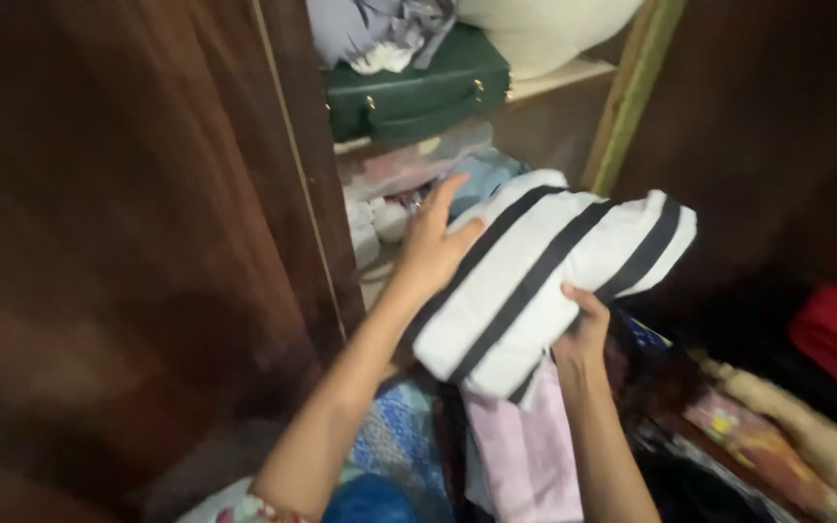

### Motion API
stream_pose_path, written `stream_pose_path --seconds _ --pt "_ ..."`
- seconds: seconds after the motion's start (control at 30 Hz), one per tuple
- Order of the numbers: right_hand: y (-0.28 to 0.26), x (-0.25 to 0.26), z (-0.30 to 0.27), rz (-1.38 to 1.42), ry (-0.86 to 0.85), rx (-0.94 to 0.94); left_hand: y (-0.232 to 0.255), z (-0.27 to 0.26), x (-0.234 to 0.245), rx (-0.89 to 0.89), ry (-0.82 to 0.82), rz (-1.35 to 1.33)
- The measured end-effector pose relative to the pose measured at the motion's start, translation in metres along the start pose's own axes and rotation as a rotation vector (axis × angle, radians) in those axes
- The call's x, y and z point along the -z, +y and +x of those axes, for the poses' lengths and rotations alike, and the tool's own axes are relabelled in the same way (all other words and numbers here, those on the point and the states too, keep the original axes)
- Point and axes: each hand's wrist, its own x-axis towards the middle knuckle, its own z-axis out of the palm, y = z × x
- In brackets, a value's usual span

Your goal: Organizing clothes and various items inside a wardrobe while sitting.

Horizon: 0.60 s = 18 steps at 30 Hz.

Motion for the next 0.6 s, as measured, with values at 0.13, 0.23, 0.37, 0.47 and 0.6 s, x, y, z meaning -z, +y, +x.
stream_pose_path --seconds 0.13,0.23,0.37,0.47,0.6 --pt "0.066 -0.042 0.061 0.147 0.032 0.015 0.015 -0.009 0.016 -0.021 -0.010 0.022" --pt "0.135 -0.020 0.088 0.242 -0.035 -0.033 -0.009 -0.019 0.002 0.125 -0.059 0.294" --pt "0.217 0.031 0.065 0.177 0.093 -0.363 -0.074 -0.047 -0.041 0.496 -0.203 0.452" --pt "0.231 0.068 0.064 0.058 0.134 -0.420 -0.124 -0.075 -0.078 0.655 -0.287 0.553" --pt "0.178 0.071 0.088 -0.033 0.377 -0.381 -0.197 -0.099 -0.131 0.578 -0.076 0.700"
